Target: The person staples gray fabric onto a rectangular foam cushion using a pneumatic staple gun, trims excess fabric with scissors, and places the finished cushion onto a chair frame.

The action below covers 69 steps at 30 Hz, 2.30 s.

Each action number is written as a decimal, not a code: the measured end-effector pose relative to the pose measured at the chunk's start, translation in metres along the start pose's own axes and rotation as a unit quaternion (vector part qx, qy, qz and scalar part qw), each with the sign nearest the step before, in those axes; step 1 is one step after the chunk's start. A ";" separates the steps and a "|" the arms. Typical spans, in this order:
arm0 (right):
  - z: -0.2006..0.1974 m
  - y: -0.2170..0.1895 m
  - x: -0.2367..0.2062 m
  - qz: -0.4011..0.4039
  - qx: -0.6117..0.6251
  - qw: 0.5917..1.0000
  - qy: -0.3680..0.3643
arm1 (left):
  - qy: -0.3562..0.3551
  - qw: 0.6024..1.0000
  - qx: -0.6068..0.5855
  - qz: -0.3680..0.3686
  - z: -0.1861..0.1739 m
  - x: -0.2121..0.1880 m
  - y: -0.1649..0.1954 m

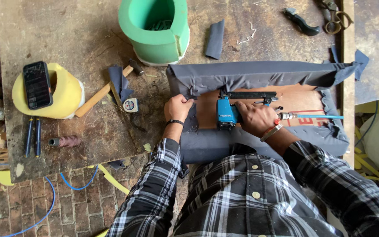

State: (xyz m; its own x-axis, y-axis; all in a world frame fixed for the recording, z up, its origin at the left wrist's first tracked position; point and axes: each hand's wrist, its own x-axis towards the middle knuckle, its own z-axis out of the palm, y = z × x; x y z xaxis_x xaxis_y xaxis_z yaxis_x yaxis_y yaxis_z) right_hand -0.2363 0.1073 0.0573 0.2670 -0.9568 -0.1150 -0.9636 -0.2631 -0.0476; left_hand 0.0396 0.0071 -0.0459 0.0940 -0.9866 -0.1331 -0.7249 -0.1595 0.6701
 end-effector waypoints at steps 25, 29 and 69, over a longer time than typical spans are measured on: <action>0.019 0.037 -0.034 0.029 -0.007 0.999 0.041 | 0.002 0.991 0.119 0.059 -0.019 -0.016 0.000; 0.021 0.038 -0.038 0.039 0.024 0.996 0.081 | -0.068 0.988 0.120 0.073 -0.020 -0.031 0.020; 0.084 0.132 0.040 0.275 0.168 0.921 0.219 | -0.190 0.916 0.308 0.174 -0.062 0.015 0.138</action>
State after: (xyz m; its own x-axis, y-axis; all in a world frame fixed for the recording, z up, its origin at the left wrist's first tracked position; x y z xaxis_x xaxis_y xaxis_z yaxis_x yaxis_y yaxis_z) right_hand -0.3518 0.0442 -0.0365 -0.3639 -0.9109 0.1944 -0.8719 0.2597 -0.4152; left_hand -0.0166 -0.0317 0.0900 -0.3749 -0.8728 -0.3125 -0.9245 0.3269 0.1962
